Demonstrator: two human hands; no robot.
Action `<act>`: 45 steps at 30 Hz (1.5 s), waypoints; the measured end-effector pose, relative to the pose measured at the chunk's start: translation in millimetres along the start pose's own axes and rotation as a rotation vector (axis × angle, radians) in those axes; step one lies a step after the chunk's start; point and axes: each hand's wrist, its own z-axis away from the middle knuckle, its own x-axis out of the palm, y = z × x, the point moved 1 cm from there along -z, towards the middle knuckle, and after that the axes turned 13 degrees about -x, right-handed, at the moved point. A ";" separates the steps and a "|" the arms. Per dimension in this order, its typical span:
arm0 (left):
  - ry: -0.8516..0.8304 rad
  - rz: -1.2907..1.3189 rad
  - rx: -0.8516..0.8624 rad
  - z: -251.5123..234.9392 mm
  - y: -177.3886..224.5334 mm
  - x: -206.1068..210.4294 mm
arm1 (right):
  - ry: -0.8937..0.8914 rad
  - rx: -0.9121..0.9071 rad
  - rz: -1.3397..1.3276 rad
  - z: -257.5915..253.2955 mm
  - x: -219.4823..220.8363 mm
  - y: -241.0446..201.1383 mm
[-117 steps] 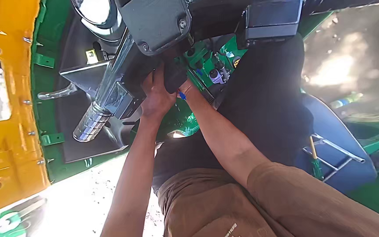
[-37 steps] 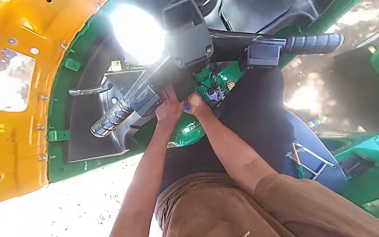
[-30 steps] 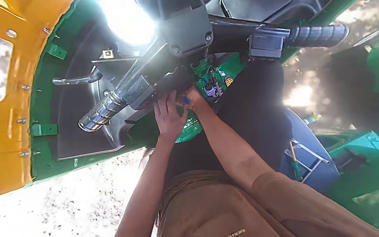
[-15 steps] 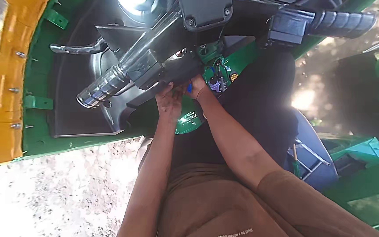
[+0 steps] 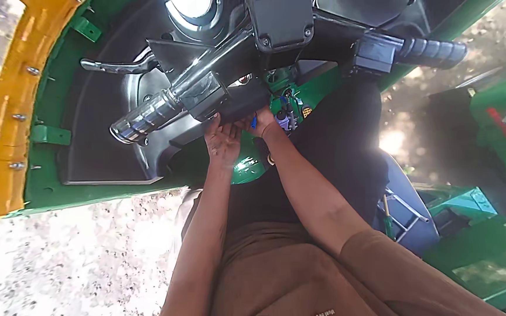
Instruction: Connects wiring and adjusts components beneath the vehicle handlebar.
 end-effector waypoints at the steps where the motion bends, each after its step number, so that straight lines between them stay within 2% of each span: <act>1: 0.004 -0.002 0.003 0.5 0.1 0.8 | 0.008 -0.001 -0.005 -0.2 0.8 -0.5; 4: 0.020 0.001 -0.001 4.0 -0.9 3.2 | 0.066 0.002 0.039 7.4 5.4 -6.4; 8: 0.060 0.011 -0.006 8.8 0.7 8.9 | 0.171 0.006 0.260 10.6 4.6 -21.1; 12: 0.058 0.020 -0.016 14.6 0.5 12.5 | 0.228 0.042 0.358 17.5 -1.1 -40.6; 16: 0.080 -0.009 -0.008 20.7 3.3 16.7 | 0.258 -0.051 0.447 27.7 -7.4 -62.8; 22: 0.064 -0.036 0.013 13.1 2.0 14.2 | 0.184 -0.111 0.759 36.9 -0.3 -99.9; 25: 0.024 -0.039 0.020 6.8 -1.3 7.4 | 0.161 -0.194 0.835 32.6 -8.1 -98.6; 30: -0.069 -0.022 0.051 -3.4 -3.7 -2.2 | 0.104 -0.159 0.887 26.8 -12.2 -93.1; 35: 0.026 -0.161 0.104 -15.9 -22.0 1.1 | 0.068 -0.228 0.983 18.5 -14.9 -109.0; 37: 0.063 -0.306 0.028 -20.8 -36.8 3.6 | 0.050 -0.239 1.045 14.3 -15.1 -110.4; 40: -0.034 -0.443 -0.139 -31.2 -61.4 19.4 | 0.040 -0.267 1.170 11.3 -16.5 -110.4; 43: -0.147 -0.392 -0.219 -43.3 -75.4 48.2 | 0.031 -0.338 1.379 12.1 -18.3 -116.5; 45: -0.156 -0.297 -0.250 -51.0 -80.4 63.3 | 0.014 -0.390 1.441 12.8 -18.9 -119.5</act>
